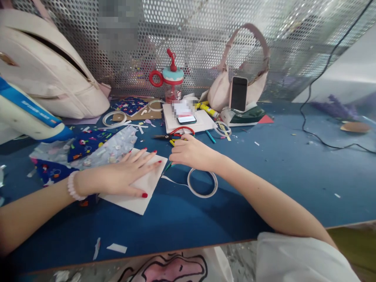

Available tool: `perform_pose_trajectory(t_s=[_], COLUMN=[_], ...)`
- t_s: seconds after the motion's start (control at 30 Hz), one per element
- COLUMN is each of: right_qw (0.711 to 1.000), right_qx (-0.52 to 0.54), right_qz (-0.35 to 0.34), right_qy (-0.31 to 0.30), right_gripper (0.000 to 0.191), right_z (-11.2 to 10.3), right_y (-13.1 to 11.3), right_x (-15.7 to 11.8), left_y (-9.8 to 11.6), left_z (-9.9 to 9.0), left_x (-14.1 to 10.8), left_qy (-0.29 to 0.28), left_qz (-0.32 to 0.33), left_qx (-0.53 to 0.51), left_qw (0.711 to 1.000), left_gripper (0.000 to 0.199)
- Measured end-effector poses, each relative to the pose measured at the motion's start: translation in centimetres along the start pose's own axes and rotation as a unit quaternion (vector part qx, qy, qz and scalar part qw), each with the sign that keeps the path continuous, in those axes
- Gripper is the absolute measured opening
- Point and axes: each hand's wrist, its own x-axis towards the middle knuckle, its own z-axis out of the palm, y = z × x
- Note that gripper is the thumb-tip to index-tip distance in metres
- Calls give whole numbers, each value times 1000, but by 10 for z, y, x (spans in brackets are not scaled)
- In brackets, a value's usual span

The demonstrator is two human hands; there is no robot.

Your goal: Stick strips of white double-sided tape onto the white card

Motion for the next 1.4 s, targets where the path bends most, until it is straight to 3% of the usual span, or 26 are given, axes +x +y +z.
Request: perform_pose_trajectory(t_s=[0.27, 0.77, 1.0, 1.17, 1.4], right_qw=[998, 996, 997, 994, 968], right_qx=[66, 77, 15, -56, -191], right_qz=[-7, -30, -51, -84, -159], right_qy=[-12, -37, -48, -44, -34], right_gripper=[30, 26, 29, 30, 33], right_z=[5, 4, -1, -8, -10], right_y=[13, 21, 19, 14, 12], right_x=[6, 19, 30, 33, 35], left_y=[8, 9, 10, 4, 5], left_z=[-17, -16, -19, -11, -11], left_x=[2, 3, 0, 2, 2], left_qy=[-72, -74, -90, -45, -54], left_qz=[-24, -26, -31, -2, -8], left_qx=[-9, -21, -24, -26, -20], left_qw=[997, 997, 995, 999, 998], left_gripper=[93, 93, 92, 94, 95])
